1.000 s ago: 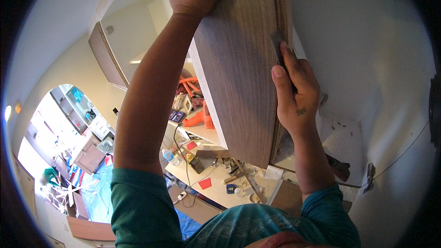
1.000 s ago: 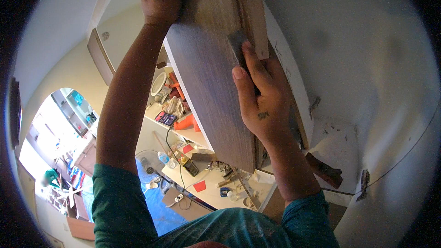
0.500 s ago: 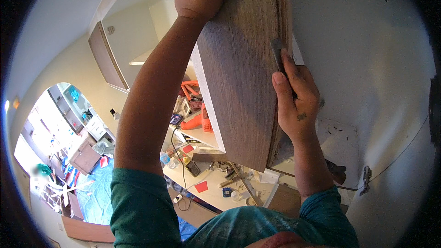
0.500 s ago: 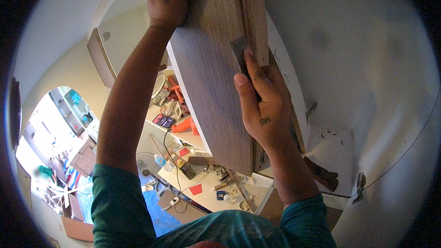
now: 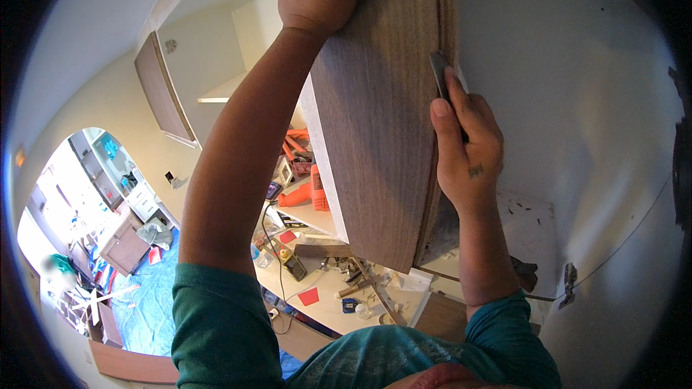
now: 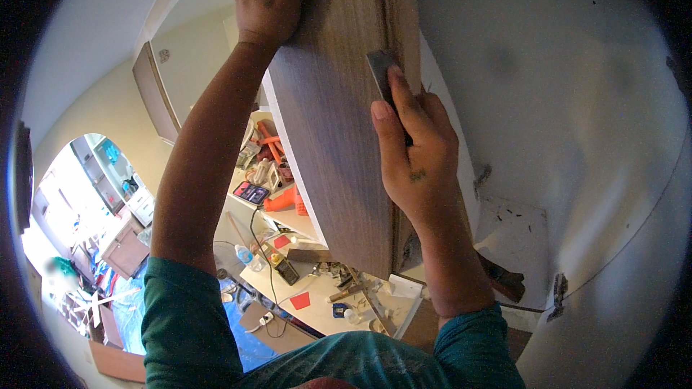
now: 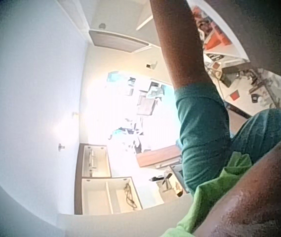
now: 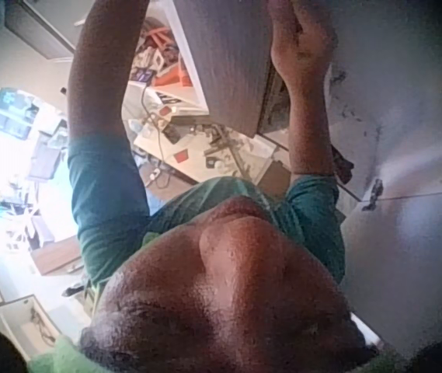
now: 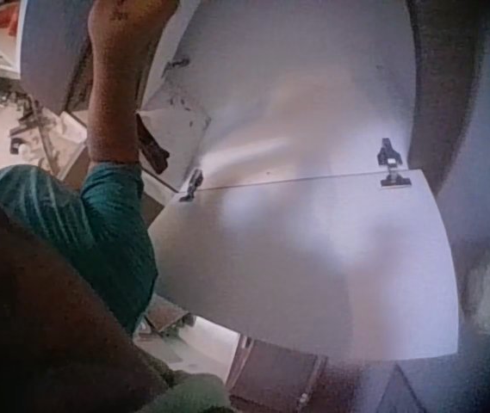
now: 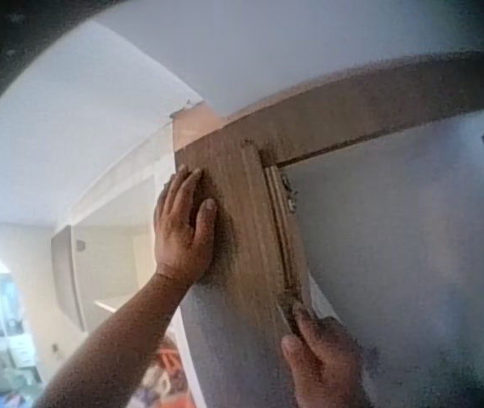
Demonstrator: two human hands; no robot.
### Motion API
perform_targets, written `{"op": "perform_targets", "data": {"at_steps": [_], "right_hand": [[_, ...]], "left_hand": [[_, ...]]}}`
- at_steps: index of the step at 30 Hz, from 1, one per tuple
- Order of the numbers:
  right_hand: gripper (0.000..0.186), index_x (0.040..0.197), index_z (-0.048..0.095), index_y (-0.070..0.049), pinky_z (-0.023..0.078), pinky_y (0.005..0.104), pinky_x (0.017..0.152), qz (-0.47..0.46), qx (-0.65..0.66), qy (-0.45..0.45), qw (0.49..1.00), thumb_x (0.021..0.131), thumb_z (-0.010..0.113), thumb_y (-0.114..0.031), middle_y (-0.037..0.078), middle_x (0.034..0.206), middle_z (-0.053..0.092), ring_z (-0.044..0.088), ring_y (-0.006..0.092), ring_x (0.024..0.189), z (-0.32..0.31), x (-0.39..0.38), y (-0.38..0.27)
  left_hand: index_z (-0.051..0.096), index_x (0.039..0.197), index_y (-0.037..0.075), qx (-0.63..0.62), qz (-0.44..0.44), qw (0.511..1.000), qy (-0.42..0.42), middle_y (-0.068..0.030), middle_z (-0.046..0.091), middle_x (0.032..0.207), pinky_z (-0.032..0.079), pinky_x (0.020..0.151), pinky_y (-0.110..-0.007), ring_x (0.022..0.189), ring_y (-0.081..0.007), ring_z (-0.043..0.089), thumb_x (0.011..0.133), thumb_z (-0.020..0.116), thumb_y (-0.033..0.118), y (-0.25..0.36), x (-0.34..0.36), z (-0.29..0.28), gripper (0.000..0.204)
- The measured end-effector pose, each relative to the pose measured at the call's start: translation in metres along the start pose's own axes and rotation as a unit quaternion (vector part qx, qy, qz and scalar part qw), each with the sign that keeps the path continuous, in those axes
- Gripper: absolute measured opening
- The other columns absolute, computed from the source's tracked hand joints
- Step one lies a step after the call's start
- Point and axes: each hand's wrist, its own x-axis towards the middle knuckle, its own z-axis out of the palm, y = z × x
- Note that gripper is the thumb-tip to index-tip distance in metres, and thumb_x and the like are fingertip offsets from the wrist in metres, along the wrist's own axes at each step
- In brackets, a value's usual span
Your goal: The person uses a utility knife to trim the edge of a wooden cabinet door. They repeatedly scrape and shave the edge to remove excess material, holding the door steady with the other hand.
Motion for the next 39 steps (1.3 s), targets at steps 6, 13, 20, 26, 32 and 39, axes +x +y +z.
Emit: {"op": "perform_targets", "data": {"at_steps": [6, 13, 20, 26, 32, 39], "right_hand": [[0.041, 0.134, 0.062, -0.003, 0.045, 0.0257, 0.067, 0.014, -0.012, -0.001, 1.0, 0.101, 0.062, -0.028, 0.004, 0.08, 0.058, 0.053, 0.0111, 0.072, 0.001, 0.004, -0.001], [0.04, 0.135, 0.061, -0.004, 0.046, 0.0252, 0.068, -0.01, -0.023, -0.007, 1.0, 0.101, 0.061, -0.026, 0.004, 0.082, 0.058, 0.054, 0.0104, 0.072, 0.001, -0.003, 0.001], [0.042, 0.136, 0.058, 0.002, 0.045, 0.0302, 0.06, -0.02, 0.008, -0.002, 1.0, 0.1, 0.062, -0.02, 0.009, 0.08, 0.054, 0.053, 0.0157, 0.067, 0.005, 0.003, -0.001], [0.039, 0.131, 0.062, 0.001, 0.045, 0.0328, 0.061, -0.054, -0.036, 0.035, 0.997, 0.099, 0.063, -0.021, 0.01, 0.075, 0.054, 0.053, 0.0173, 0.065, 0.007, 0.035, 0.0], [0.04, 0.131, 0.062, 0.0, 0.051, 0.0333, 0.077, -0.073, -0.025, 0.086, 0.993, 0.1, 0.061, -0.025, 0.014, 0.092, 0.065, 0.063, 0.0219, 0.084, -0.011, 0.035, -0.009], [0.054, 0.145, 0.047, 0.0, 0.043, 0.0229, 0.069, 0.083, 0.08, 0.044, 0.992, 0.101, 0.06, -0.028, 0.002, 0.097, 0.061, 0.052, 0.0074, 0.077, -0.064, -0.028, 0.012]], "left_hand": [[0.049, 0.143, 0.005, 0.007, -0.003, 1.0, -0.006, -0.0216, 0.042, 0.151, 0.025, 0.118, -0.049, 0.142, -0.0425, 0.034, 0.1, 0.049, 0.037, -0.001, -0.001, -0.002, 0.053], [0.049, 0.143, 0.005, 0.005, -0.011, 1.0, -0.017, -0.0208, 0.04, 0.153, 0.025, 0.118, -0.05, 0.143, -0.0423, 0.032, 0.1, 0.049, 0.037, -0.002, -0.001, -0.002, 0.054], [0.049, 0.143, 0.006, 0.001, -0.023, 1.0, -0.016, -0.0207, 0.04, 0.153, 0.024, 0.119, -0.05, 0.143, -0.0423, 0.032, 0.1, 0.049, 0.037, 0.001, -0.001, -0.003, 0.054], [0.049, 0.143, 0.006, 0.007, -0.015, 1.0, -0.02, -0.0206, 0.04, 0.153, 0.024, 0.119, -0.05, 0.143, -0.0421, 0.033, 0.099, 0.05, 0.034, 0.002, 0.001, -0.004, 0.052], [0.051, 0.142, 0.006, 0.018, -0.023, 0.999, -0.025, -0.0204, 0.042, 0.152, 0.025, 0.119, -0.05, 0.142, -0.0421, 0.033, 0.099, 0.051, 0.031, 0.001, 0.0, -0.007, 0.05], [0.051, 0.142, 0.005, 0.004, 0.001, 1.0, -0.017, -0.0201, 0.042, 0.152, 0.025, 0.119, -0.05, 0.142, -0.0422, 0.034, 0.098, 0.052, 0.031, 0.0, -0.001, 0.003, 0.051]]}}
